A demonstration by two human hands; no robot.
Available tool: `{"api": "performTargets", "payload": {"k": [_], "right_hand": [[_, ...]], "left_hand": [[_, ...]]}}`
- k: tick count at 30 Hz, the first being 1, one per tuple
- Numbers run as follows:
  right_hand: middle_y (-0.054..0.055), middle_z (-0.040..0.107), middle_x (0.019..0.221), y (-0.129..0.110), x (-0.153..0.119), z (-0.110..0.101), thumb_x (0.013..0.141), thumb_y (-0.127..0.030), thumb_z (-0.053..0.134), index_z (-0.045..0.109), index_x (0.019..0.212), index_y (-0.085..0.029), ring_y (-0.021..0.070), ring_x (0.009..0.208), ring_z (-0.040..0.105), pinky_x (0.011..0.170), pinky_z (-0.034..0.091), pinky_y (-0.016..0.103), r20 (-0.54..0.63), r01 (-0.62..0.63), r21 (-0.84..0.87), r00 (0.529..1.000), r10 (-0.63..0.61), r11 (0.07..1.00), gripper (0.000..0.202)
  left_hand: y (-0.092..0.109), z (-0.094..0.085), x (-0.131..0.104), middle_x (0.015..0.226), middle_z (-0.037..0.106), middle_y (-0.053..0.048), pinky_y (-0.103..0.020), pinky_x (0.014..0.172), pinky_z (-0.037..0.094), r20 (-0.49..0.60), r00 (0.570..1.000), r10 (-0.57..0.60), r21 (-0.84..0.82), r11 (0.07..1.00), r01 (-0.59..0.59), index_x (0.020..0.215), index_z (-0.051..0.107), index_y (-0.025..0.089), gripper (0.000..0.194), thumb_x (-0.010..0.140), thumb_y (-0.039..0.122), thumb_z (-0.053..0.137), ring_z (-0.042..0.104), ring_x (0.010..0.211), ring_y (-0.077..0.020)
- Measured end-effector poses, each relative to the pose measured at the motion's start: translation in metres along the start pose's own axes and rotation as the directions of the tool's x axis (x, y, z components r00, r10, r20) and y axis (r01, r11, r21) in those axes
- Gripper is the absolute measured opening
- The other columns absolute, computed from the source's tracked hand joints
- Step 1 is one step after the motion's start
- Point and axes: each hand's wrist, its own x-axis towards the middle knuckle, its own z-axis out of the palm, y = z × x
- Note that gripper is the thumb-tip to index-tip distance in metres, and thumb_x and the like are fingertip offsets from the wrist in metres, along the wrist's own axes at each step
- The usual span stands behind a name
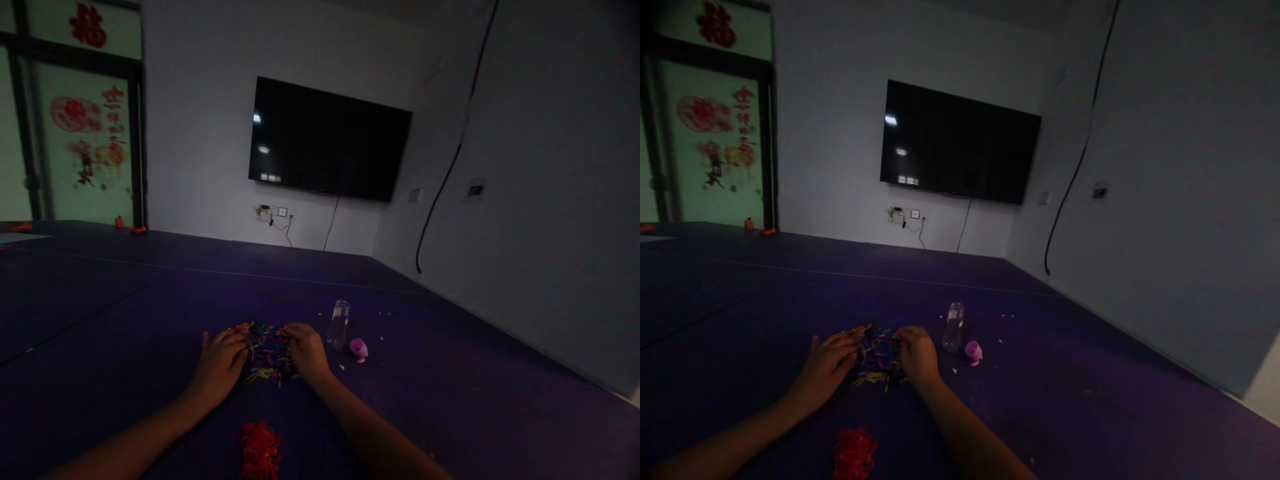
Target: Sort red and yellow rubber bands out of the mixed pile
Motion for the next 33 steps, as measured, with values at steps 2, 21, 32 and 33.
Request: {"api": "performTargets", "payload": {"k": [2, 21, 32, 33], "right_hand": [[0.006, 0.069, 0.097, 0.002, 0.001, 0.0, 0.072, -0.002, 0.044, 0.072, 0.093, -0.02, 0.0191, 0.094, 0.062, 0.087, 0.048, 0.033, -0.011, -0.028, 0.003, 1.0, 0.028, 1.0, 0.04], [0.003, 0.068, 0.104, 0.006, 0.002, 0.005, 0.068, -0.002, 0.045, 0.072, 0.09, -0.023, 0.0206, 0.107, 0.057, 0.095, 0.042, 0.037, 0.267, 0.137, -0.088, 0.957, -0.109, 0.987, 0.041], [0.003, 0.069, 0.1, 0.009, 0.003, 0.01, 0.067, 0.0, 0.046, 0.073, 0.086, -0.024, 0.0202, 0.1, 0.06, 0.092, 0.044, 0.034, 0.234, 0.093, -0.129, 0.97, -0.061, 0.987, 0.041], [0.003, 0.069, 0.1, 0.009, 0.003, 0.01, 0.067, 0.0, 0.045, 0.073, 0.086, -0.024, 0.02, 0.1, 0.06, 0.091, 0.045, 0.034, 0.231, 0.095, -0.121, 0.971, -0.065, 0.988, 0.041]], "left_hand": [[0.001, -0.003, 0.0, 0.108, 0.068, -0.005, -0.071, 0.096, 0.015, -0.006, 1.0, -0.023, 0.034, 0.999, 0.023, 0.086, 0.069, 0.025, 0.022, 0.082, 0.019, 0.048, 0.051, 0.112, -0.0317], [0.002, 0.001, -0.001, 0.096, 0.067, -0.004, -0.047, 0.089, 0.044, -0.078, 0.989, 0.124, -0.148, 0.98, -0.135, 0.083, 0.064, 0.023, 0.019, 0.081, 0.016, 0.047, 0.058, 0.098, -0.0239], [0.001, 0.003, -0.003, 0.094, 0.067, -0.004, -0.044, 0.09, 0.044, -0.098, 0.988, 0.116, -0.169, 0.977, -0.131, 0.083, 0.065, 0.023, 0.016, 0.081, 0.019, 0.05, 0.059, 0.096, -0.0234], [0.001, 0.002, -0.003, 0.093, 0.068, -0.004, -0.043, 0.09, 0.044, -0.091, 0.989, 0.117, -0.169, 0.977, -0.131, 0.082, 0.065, 0.023, 0.016, 0.081, 0.019, 0.05, 0.059, 0.095, -0.0232]]}}
